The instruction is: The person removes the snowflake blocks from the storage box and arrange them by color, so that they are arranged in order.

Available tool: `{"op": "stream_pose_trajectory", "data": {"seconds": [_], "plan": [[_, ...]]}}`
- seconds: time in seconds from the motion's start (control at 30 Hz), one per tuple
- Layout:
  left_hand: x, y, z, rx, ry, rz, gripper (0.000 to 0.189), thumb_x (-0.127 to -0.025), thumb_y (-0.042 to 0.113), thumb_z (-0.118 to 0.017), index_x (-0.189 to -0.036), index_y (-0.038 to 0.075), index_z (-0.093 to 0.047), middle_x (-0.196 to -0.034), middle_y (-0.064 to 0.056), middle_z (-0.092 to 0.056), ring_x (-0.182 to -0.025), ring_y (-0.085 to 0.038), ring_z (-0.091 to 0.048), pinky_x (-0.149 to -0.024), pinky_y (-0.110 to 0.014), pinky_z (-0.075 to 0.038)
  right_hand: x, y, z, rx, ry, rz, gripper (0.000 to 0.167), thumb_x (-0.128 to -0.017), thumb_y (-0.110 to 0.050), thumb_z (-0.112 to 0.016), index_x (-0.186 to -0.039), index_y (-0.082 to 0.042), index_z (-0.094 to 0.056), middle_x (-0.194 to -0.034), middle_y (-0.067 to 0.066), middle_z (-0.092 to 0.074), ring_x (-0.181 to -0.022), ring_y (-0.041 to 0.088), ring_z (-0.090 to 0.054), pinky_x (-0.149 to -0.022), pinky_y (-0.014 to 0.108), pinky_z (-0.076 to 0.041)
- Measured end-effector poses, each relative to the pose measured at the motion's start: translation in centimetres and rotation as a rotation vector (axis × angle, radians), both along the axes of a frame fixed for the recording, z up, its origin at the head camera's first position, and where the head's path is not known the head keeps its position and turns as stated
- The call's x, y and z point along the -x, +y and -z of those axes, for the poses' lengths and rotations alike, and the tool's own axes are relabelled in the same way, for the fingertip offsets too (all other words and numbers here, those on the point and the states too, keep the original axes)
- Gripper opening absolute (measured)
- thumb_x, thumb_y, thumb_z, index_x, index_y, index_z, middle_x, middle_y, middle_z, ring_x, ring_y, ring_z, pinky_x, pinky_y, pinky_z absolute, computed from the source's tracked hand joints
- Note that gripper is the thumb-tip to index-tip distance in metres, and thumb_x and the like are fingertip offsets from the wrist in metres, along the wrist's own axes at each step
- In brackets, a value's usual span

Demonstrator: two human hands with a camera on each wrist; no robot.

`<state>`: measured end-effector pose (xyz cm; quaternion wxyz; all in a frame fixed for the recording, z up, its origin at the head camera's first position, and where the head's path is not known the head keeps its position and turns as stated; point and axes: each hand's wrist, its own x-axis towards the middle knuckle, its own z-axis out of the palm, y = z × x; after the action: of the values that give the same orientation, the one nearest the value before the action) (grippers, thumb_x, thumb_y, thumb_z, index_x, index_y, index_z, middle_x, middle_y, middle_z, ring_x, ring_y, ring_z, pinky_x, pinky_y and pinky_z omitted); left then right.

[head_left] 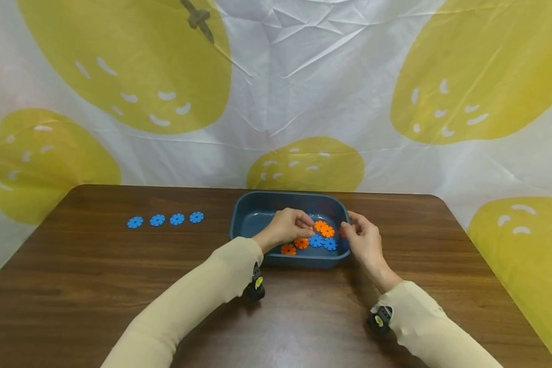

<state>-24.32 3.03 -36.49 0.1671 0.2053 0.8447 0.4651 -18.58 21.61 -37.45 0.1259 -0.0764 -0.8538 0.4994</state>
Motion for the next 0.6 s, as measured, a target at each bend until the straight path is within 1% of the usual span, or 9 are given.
{"op": "stream_pose_trajectory", "data": {"seconds": [0.07, 0.23, 0.4, 0.5, 0.6], "plan": [[0.0, 0.2, 0.0, 0.015, 0.007, 0.002, 0.023, -0.082, 0.014, -0.073, -0.103, 0.004, -0.069, -0.096, -0.007, -0.071, -0.085, -0.016, -0.065, -0.072, -0.025, -0.053, 0.0, 0.0, 0.0, -0.002, 0.004, 0.002, 0.034, -0.093, -0.008, -0.055, -0.126, 0.004, -0.055, -0.075, 0.017, -0.059, -0.087, 0.035, -0.066, -0.061, 0.012, -0.048], [0.0, 0.8, 0.0, 0.060, 0.023, -0.008, 0.024, -0.081, 0.015, -0.075, -0.102, 0.006, -0.069, -0.096, -0.005, -0.071, -0.087, -0.016, -0.064, -0.073, -0.025, -0.053, 0.1, 0.0, 0.1, -0.007, 0.013, 0.011, 0.034, -0.093, -0.008, -0.055, -0.125, 0.004, -0.056, -0.076, 0.018, -0.059, -0.085, 0.035, -0.066, -0.059, 0.010, -0.047], [-0.1, 1.2, 0.1, 0.104, 0.023, -0.016, 0.024, -0.080, 0.016, -0.076, -0.101, 0.007, -0.069, -0.094, -0.003, -0.070, -0.087, -0.015, -0.062, -0.073, -0.025, -0.052, 0.1, 0.0, 0.2, -0.013, 0.012, 0.014, 0.034, -0.093, -0.009, -0.056, -0.125, 0.003, -0.057, -0.076, 0.019, -0.060, -0.082, 0.030, -0.067, -0.057, 0.012, -0.045], [-0.1, 1.4, 0.2, 0.121, 0.032, -0.014, 0.025, -0.079, 0.015, -0.077, -0.101, 0.007, -0.069, -0.095, -0.003, -0.069, -0.088, -0.015, -0.062, -0.074, -0.025, -0.052, 0.2, 0.0, 0.3, -0.015, 0.016, 0.016, 0.034, -0.092, -0.008, -0.056, -0.124, 0.003, -0.057, -0.076, 0.020, -0.060, -0.080, 0.028, -0.068, -0.056, 0.013, -0.045], [0.0, 1.5, 0.4, 0.137, 0.048, -0.006, 0.026, -0.078, 0.015, -0.077, -0.101, 0.007, -0.069, -0.097, -0.004, -0.069, -0.090, -0.015, -0.063, -0.076, -0.025, -0.052, 0.2, 0.0, 0.3, -0.011, 0.021, 0.019, 0.034, -0.092, -0.008, -0.056, -0.124, 0.003, -0.057, -0.077, 0.021, -0.061, -0.079, 0.028, -0.067, -0.056, 0.012, -0.045]]}}
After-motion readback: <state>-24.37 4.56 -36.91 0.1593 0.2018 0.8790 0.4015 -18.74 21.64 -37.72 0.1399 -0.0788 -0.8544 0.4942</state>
